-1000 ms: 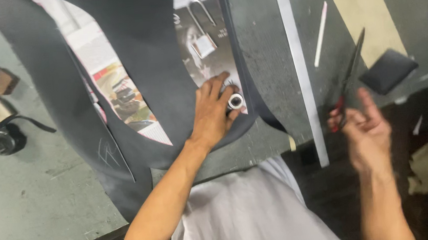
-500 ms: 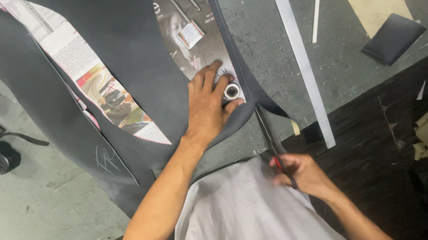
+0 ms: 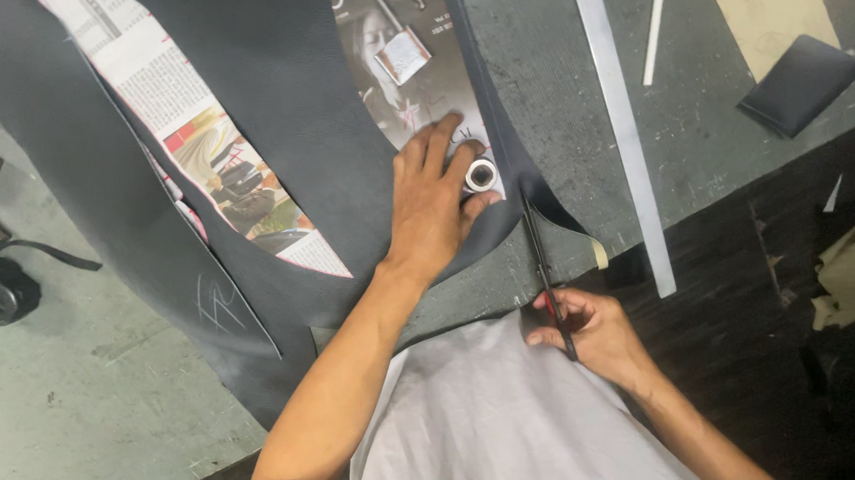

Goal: The person uses shears to cut a black sheet of material along a newspaper template, then marks the cut piece with a white pen. They place a beige template on the sheet, reposition the newspaper, and continue cutting around the template.

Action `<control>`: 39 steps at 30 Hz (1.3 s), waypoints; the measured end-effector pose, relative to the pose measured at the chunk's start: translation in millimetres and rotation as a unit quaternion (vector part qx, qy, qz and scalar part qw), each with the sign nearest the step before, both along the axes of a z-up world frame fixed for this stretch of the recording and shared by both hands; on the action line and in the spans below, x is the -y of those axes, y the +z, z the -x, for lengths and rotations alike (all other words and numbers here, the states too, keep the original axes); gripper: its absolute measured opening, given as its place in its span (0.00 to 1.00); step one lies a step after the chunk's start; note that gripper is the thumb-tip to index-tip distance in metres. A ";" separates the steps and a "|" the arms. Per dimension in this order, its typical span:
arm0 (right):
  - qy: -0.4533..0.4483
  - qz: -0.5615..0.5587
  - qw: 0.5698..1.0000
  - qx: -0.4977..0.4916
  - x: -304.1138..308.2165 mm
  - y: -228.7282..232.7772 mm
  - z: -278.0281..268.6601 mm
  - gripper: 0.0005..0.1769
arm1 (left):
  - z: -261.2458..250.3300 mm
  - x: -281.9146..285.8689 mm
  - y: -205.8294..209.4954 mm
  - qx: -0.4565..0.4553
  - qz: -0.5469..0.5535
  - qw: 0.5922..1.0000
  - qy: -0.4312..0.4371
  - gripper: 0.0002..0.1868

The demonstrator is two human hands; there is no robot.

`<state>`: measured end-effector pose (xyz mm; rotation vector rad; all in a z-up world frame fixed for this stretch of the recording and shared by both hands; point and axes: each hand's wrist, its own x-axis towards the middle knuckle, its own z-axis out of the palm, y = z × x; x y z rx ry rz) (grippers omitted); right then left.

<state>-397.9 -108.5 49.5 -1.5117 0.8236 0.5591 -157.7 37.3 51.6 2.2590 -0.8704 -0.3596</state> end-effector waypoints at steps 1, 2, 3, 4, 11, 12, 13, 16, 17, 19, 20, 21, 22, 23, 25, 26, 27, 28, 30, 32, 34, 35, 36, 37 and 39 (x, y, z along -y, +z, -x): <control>-0.006 -0.004 1.000 -0.007 -0.3 1.2 -2.4 0.22 | -0.9 0.1 0.1 0.000 0.000 1.000 0.000 0.29; -0.012 -0.009 1.000 -0.015 -1.5 2.9 -3.2 0.23 | -0.6 -0.2 0.4 -0.001 0.001 1.000 -0.001 0.28; -0.018 -0.013 0.999 -0.023 -2.4 4.0 -4.0 0.23 | -0.5 -0.4 0.3 0.002 0.004 1.000 0.001 0.28; -0.013 -0.003 1.000 -0.017 -3.0 5.0 -4.3 0.23 | -0.1 0.0 -0.2 0.004 0.007 1.000 0.003 0.28; -0.016 0.006 1.000 -0.003 -4.0 1.2 -2.6 0.23 | -0.2 -2.1 -2.0 0.004 0.011 1.000 0.003 0.28; -0.020 0.001 1.000 0.011 -3.4 1.1 -1.2 0.23 | 0.2 -2.2 -1.9 0.003 0.012 1.000 0.003 0.28; -0.020 -0.012 1.000 0.006 -2.3 1.1 0.1 0.23 | 0.7 -2.3 -1.8 0.002 0.013 1.000 0.003 0.28; -0.020 -0.042 0.999 0.002 1.8 -0.2 0.6 0.22 | -0.3 -1.1 -1.9 0.001 0.014 1.000 0.002 0.28; -0.020 -0.048 0.999 0.007 2.4 -0.6 0.6 0.21 | -0.5 -1.3 -1.8 0.001 0.014 1.000 0.002 0.28; -0.021 -0.051 0.998 0.000 3.7 -0.5 1.4 0.21 | 0.2 -0.8 -1.8 0.003 0.012 1.000 0.001 0.28; -0.022 -0.049 0.999 -0.008 3.9 -1.1 1.2 0.21 | -0.2 -0.8 -2.0 0.005 0.011 1.000 0.002 0.28; -0.023 -0.047 0.998 -0.017 3.8 -1.9 0.8 0.21 | -0.5 -0.8 -2.3 0.003 0.011 1.000 0.002 0.28; -0.018 -0.038 0.999 -0.010 3.3 -1.8 1.1 0.21 | -0.5 -1.0 -2.3 0.002 0.010 1.000 0.002 0.28; -0.013 -0.029 0.999 -0.003 2.5 -2.2 1.2 0.21 | -0.6 -1.1 -2.5 0.000 0.010 1.000 0.002 0.28; -0.010 -0.018 1.000 -0.005 0.6 -1.3 3.1 0.21 | 0.6 -1.5 -2.7 -0.001 0.011 1.000 0.000 0.28; -0.011 -0.016 1.000 -0.013 -0.1 -1.5 2.8 0.20 | 0.2 -2.0 -2.8 0.001 0.012 1.000 -0.001 0.28; -0.012 -0.014 1.000 -0.020 -0.6 -1.2 2.5 0.20 | 0.2 -1.9 -2.7 0.001 0.012 1.000 -0.001 0.28; -0.014 -0.014 1.000 -0.011 -0.9 -1.3 1.7 0.20 | -0.3 -2.1 -2.6 0.001 0.012 1.000 -0.002 0.28; -0.020 -0.014 1.000 0.008 -1.5 0.0 0.5 0.20 | -0.8 -1.9 -2.4 0.001 0.011 1.000 -0.003 0.28; -0.016 -0.003 1.000 -0.005 -2.4 1.6 -0.7 0.19 | -0.7 -1.9 -2.2 0.000 0.008 1.000 -0.004 0.28; -0.017 -0.002 1.000 -0.022 -2.5 4.2 -1.2 0.19 | -0.3 -1.6 -2.4 0.001 0.006 1.000 -0.004 0.28; -0.019 -0.006 0.999 -0.032 -2.5 5.9 -1.4 0.19 | 0.3 -1.3 -2.4 0.002 0.005 1.000 -0.004 0.28; -0.022 -0.011 0.999 -0.042 -2.6 6.7 -2.5 0.19 | 0.2 -1.3 -2.5 0.000 0.005 1.000 -0.005 0.28; -0.023 -0.007 0.999 -0.049 -3.1 8.6 -2.8 0.19 | 0.5 -1.3 -2.2 -0.002 0.004 1.000 -0.005 0.28; -0.022 0.000 0.998 -0.060 -3.2 9.0 -7.2 0.20 | -0.7 -1.8 -1.6 -0.001 0.010 1.000 -0.005 0.27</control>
